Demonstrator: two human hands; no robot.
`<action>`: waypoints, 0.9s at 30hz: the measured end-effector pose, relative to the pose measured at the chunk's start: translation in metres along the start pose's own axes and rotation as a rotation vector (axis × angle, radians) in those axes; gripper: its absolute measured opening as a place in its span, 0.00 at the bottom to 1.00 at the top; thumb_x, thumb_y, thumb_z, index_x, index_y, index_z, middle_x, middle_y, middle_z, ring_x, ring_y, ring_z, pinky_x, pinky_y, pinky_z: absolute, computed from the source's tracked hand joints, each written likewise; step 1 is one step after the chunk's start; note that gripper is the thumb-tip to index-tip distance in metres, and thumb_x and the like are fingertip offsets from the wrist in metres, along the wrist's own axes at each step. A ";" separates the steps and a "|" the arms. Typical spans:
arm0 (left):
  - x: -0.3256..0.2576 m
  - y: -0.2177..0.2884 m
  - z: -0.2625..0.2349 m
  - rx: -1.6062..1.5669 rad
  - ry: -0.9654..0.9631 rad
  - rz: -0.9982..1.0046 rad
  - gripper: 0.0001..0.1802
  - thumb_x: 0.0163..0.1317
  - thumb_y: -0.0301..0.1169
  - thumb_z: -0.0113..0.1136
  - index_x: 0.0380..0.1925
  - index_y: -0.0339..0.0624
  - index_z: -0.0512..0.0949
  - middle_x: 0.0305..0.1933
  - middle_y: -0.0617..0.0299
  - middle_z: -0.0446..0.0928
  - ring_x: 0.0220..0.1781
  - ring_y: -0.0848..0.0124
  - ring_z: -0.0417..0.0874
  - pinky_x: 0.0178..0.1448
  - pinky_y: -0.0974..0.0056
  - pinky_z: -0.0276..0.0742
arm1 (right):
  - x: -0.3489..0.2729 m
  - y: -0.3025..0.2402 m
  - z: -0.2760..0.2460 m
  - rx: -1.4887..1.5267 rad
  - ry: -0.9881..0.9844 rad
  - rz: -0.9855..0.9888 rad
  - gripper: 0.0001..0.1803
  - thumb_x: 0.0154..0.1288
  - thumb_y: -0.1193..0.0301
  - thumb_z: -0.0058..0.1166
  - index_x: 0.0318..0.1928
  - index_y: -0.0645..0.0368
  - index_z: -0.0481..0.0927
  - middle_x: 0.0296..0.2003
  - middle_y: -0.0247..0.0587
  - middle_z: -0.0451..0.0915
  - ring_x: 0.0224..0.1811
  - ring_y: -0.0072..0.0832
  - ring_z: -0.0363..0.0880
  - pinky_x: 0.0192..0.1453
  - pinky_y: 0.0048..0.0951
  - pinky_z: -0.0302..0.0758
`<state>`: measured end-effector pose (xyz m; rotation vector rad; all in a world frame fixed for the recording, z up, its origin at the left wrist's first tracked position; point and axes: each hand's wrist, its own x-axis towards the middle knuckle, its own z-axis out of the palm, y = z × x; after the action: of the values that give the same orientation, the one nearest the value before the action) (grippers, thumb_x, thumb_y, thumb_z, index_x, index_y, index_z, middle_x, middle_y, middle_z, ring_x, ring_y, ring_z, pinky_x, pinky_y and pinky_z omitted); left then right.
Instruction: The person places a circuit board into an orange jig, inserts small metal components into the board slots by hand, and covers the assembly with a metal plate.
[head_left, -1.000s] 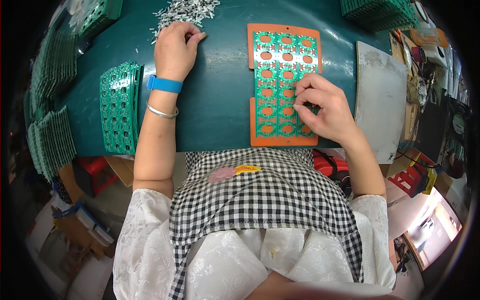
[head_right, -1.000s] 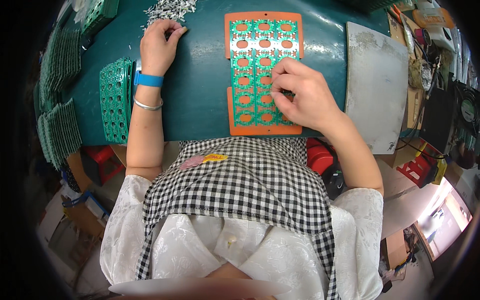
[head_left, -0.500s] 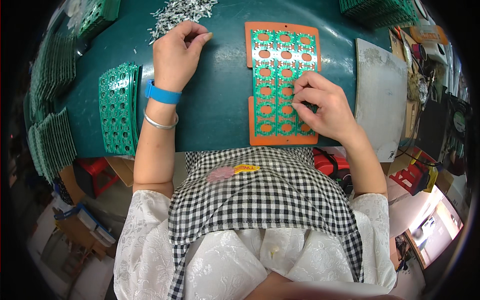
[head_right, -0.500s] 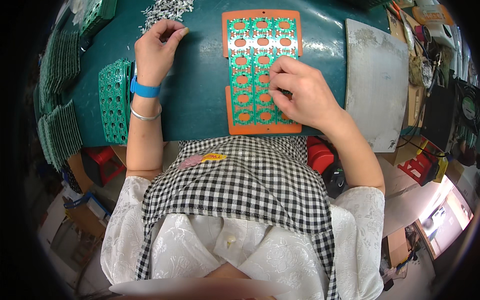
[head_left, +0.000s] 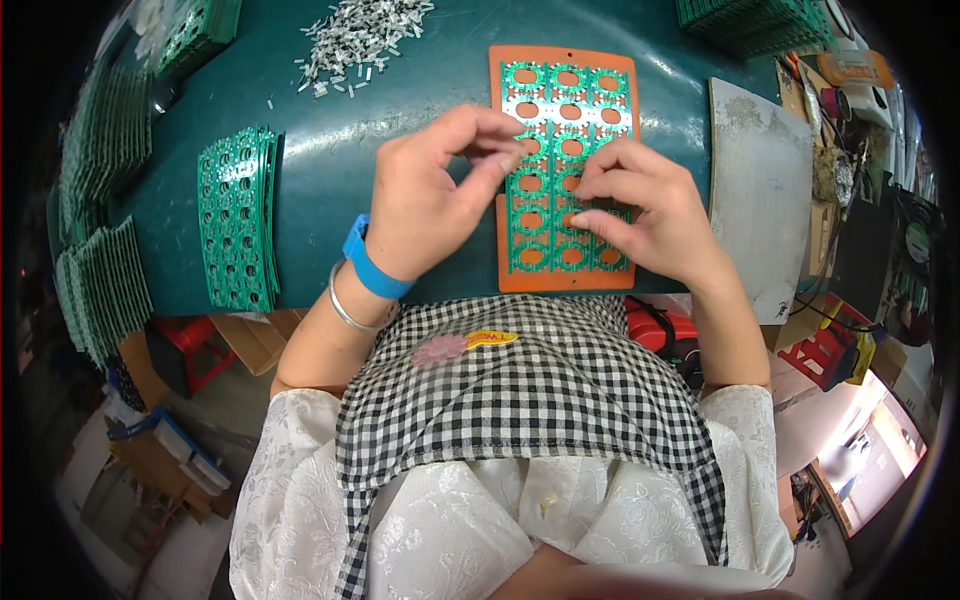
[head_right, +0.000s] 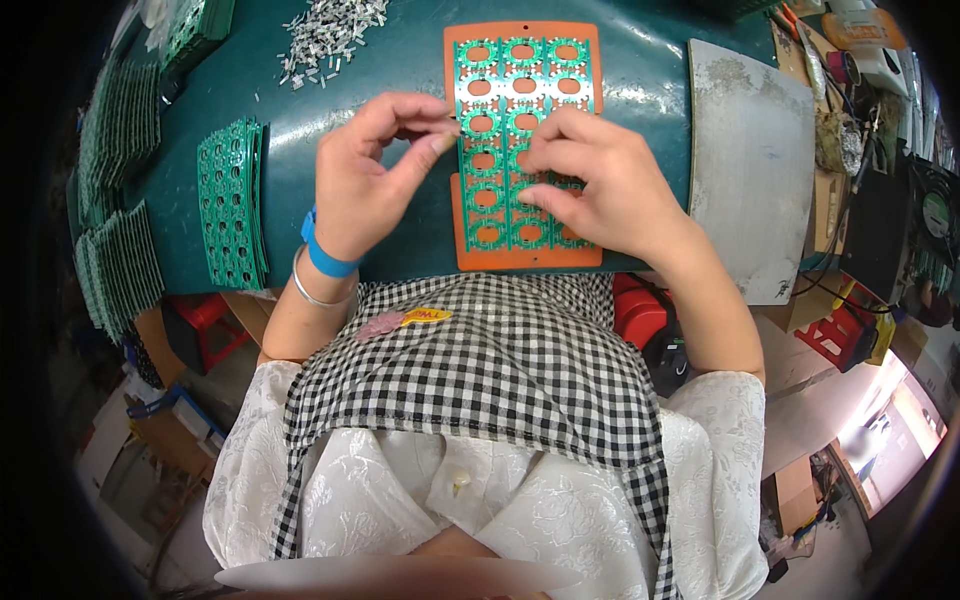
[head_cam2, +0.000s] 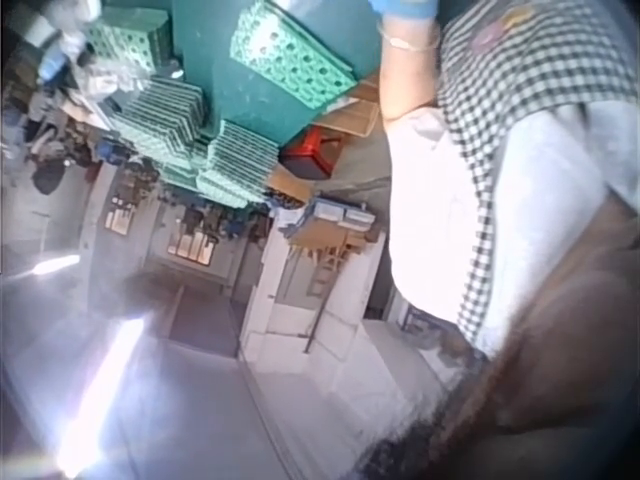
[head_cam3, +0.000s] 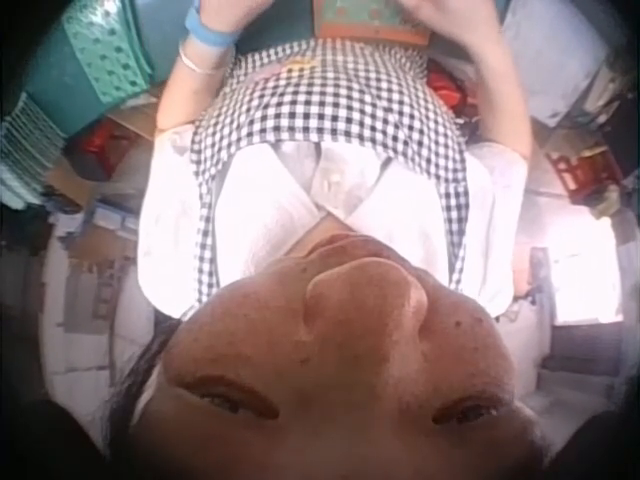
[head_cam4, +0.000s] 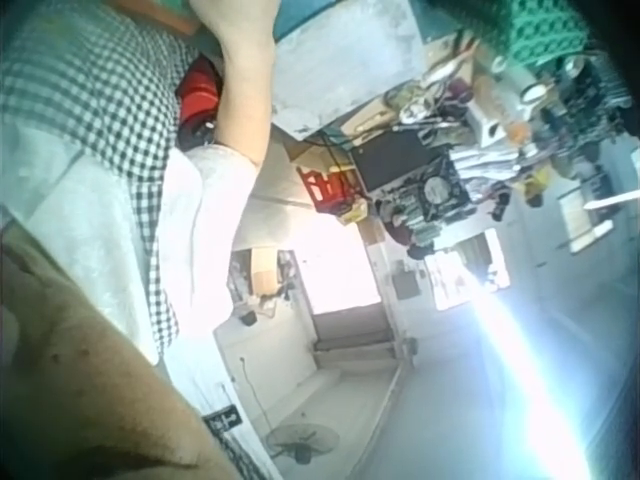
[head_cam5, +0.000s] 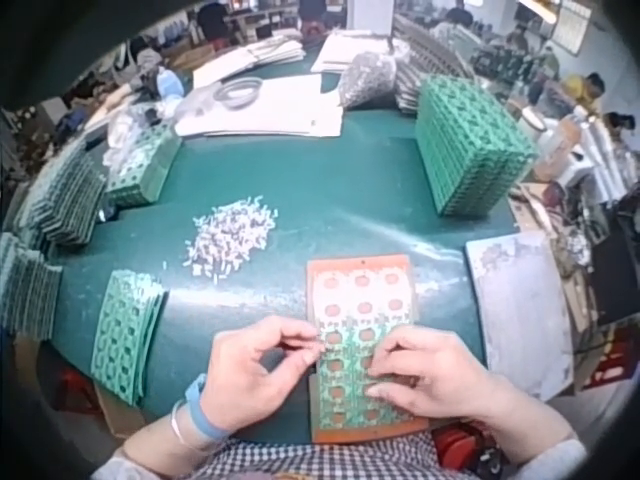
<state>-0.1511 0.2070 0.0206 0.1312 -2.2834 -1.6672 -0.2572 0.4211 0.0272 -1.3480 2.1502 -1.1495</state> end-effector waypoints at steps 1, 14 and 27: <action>-0.002 0.004 0.003 0.003 -0.001 0.002 0.11 0.58 0.17 0.65 0.41 0.33 0.81 0.35 0.55 0.86 0.41 0.70 0.89 0.45 0.68 0.83 | 0.003 -0.003 -0.001 0.063 0.061 0.006 0.11 0.49 0.78 0.71 0.34 0.63 0.82 0.36 0.38 0.79 0.36 0.32 0.82 0.40 0.31 0.81; -0.005 -0.002 0.001 0.340 -0.001 0.324 0.09 0.53 0.20 0.69 0.35 0.38 0.83 0.34 0.55 0.84 0.36 0.60 0.87 0.41 0.63 0.82 | 0.005 -0.022 0.002 0.100 0.208 -0.027 0.06 0.52 0.83 0.63 0.30 0.64 0.79 0.33 0.42 0.80 0.33 0.31 0.80 0.38 0.27 0.77; 0.039 -0.097 -0.101 0.803 0.228 -0.148 0.09 0.53 0.36 0.72 0.27 0.45 0.84 0.28 0.61 0.81 0.36 0.58 0.81 0.44 0.56 0.77 | -0.020 -0.006 0.006 0.032 -0.003 0.090 0.06 0.49 0.82 0.62 0.27 0.62 0.77 0.33 0.38 0.76 0.35 0.35 0.79 0.38 0.31 0.77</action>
<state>-0.1678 0.0744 -0.0355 0.6360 -2.6509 -0.6427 -0.2398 0.4347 0.0260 -1.2255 2.1582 -1.1412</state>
